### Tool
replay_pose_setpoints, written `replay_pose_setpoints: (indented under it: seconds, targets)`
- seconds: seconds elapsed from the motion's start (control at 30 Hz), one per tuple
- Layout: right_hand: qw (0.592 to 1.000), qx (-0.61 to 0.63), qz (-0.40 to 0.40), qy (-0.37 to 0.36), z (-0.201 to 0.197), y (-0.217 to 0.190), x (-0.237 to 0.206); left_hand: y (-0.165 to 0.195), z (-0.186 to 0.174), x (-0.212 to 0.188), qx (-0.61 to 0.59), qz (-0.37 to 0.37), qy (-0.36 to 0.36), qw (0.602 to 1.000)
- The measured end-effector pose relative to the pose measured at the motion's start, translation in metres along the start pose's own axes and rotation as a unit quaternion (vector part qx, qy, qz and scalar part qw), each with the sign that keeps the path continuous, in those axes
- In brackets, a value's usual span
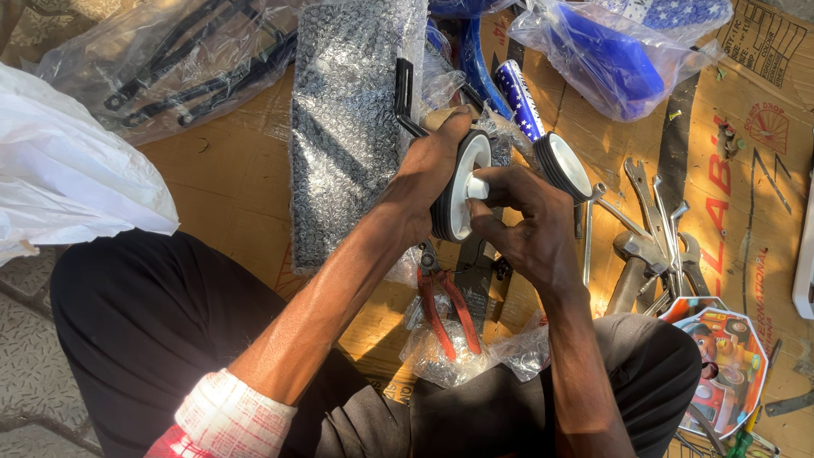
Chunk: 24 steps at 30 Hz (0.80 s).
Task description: The person sits on the ground and assembles training wheels for a children's tricycle, fitting wheels onto a black metal bracket, inserting bolts, and tightening them with pliers. They then wrap the assembled bracket and other tricycle parts in bubble wrap and plastic packaging.
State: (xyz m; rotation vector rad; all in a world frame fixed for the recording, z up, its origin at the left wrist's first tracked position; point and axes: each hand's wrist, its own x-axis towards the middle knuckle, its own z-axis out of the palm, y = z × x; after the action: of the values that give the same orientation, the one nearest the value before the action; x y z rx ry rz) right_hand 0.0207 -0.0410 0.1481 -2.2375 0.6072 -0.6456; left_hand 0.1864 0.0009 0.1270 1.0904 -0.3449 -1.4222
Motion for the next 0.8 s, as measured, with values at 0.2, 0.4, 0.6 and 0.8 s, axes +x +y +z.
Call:
replay_pose_setpoints:
  seconds: [0.2, 0.4, 0.6, 0.8]
  targets:
    - [0.999, 0.001, 0.036, -0.016, -0.006, 0.013, 0.004, -0.005, 0.001, 0.001, -0.027, -0.017, 0.010, 0.999]
    - [0.996, 0.085, 0.012, -0.016, -0.009, 0.020, 0.008, -0.005, 0.003, 0.001, -0.032, 0.101, -0.068, 0.992]
    - [0.995, -0.029, 0.020, 0.094, -0.013, 0.003, 0.005, 0.013, -0.006, -0.002, 0.118, 0.182, -0.127, 0.968]
    - [0.957, 0.265, 0.107, 0.044, -0.013, -0.030, 0.005, 0.013, -0.016, -0.013, -0.014, 0.257, -0.246, 0.934]
